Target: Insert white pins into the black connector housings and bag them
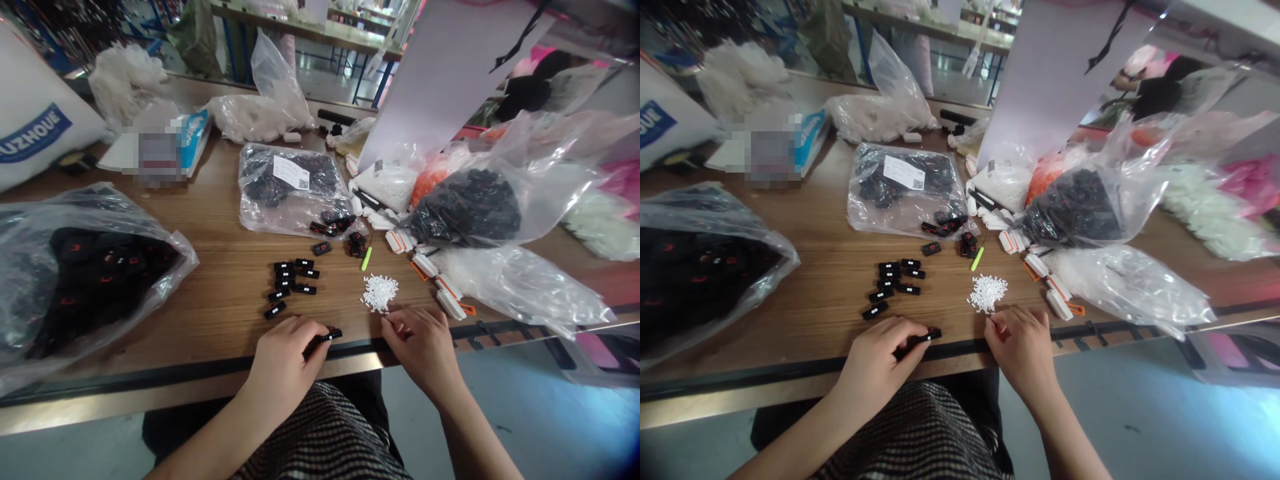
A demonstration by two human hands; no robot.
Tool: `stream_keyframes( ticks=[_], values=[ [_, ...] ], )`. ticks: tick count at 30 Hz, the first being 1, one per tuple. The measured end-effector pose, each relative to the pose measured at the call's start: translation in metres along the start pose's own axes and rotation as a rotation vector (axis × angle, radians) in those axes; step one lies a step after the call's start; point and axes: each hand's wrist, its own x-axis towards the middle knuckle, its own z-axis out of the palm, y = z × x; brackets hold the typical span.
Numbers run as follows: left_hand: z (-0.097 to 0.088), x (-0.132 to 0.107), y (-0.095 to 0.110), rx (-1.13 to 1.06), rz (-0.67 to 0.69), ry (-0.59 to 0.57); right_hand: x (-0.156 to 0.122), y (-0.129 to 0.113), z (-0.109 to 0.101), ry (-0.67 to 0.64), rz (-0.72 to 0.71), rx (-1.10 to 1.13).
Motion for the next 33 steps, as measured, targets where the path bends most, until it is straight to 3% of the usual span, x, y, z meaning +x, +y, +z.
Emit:
stream_keyframes(
  ticks=[4, 13, 24, 33],
  values=[
    [0.0, 0.0, 0.001, -0.007, 0.003, 0.0, -0.003, 0.004, -0.005, -0.08, 0.08, 0.091],
    [0.0, -0.002, -0.001, 0.006, 0.002, -0.003, -0.001, 0.016, -0.005, 0.006, 0.132, 0.138],
    [0.0, -0.002, -0.001, -0.003, -0.013, -0.004, 0.002, 0.027, 0.002, -0.046, -0.037, 0.138],
    [0.001, -0.002, -0.002, 0.001, -0.027, -0.011, 0.003, 0.026, -0.004, -0.065, 0.051, 0.237]
  ],
)
